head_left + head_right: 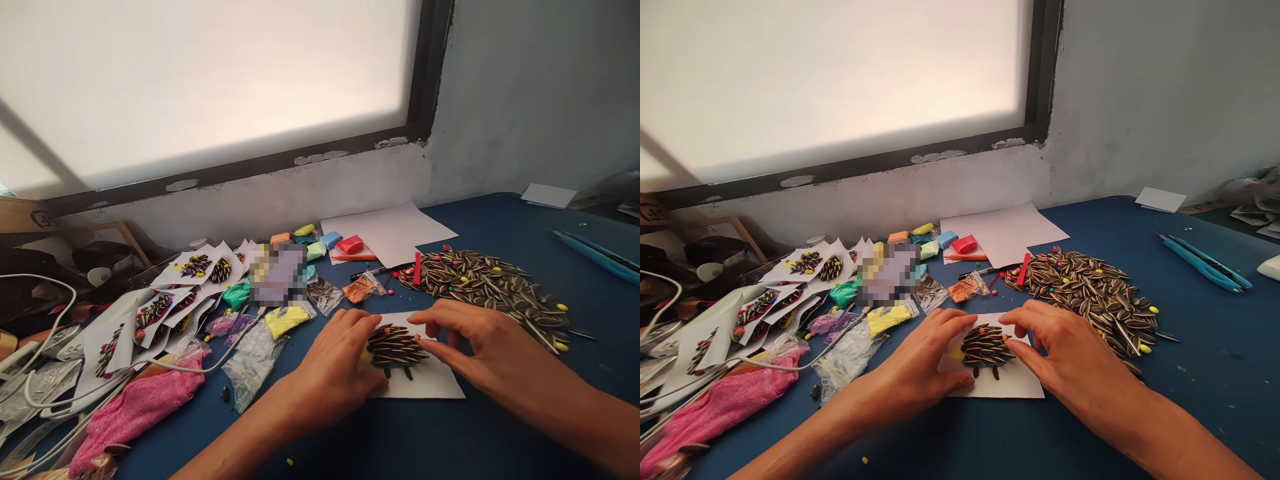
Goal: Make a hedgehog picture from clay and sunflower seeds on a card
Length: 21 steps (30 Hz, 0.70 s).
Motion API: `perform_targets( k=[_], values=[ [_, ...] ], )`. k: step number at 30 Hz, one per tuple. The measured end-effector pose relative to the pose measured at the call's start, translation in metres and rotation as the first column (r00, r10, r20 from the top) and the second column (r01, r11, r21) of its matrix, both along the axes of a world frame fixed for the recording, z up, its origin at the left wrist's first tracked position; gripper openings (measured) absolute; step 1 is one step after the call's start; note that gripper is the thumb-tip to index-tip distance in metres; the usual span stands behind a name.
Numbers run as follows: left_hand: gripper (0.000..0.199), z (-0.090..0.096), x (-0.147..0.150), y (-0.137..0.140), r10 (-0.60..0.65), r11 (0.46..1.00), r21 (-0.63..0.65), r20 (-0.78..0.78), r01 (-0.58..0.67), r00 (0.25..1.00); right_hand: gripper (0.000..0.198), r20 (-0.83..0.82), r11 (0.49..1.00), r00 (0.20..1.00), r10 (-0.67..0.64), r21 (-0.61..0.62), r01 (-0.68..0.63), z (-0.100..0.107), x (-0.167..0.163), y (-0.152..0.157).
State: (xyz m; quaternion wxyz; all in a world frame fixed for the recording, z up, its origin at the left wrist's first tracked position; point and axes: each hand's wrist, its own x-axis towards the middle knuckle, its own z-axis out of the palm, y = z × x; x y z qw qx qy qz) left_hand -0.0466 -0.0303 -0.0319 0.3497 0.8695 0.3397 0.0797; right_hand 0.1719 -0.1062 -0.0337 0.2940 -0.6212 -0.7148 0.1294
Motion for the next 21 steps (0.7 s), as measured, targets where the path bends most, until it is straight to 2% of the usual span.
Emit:
perform_targets(
  k=[3,11,21],
  values=[
    [0.067,-0.0027,-0.0009,-0.0004,-0.001,1.000,0.015,0.025,0.000,1.000,0.011,-0.011,1.000,1.000,0.002,-0.011,-0.002,0.0018,-0.0020,0.0002],
    [0.070,-0.0055,-0.0026,-0.0006,-0.013,1.000,0.024,0.027,0.012,1.000,0.021,0.007,0.997,0.999,0.053,-0.057,-0.053,0.0022,-0.0039,0.0005],
    [0.068,-0.0059,-0.0019,-0.0004,-0.014,0.999,0.030,0.038,0.013,0.999,0.022,0.090,0.999,0.995,0.047,-0.021,-0.045,-0.0023,-0.0008,0.0013]
  ],
)
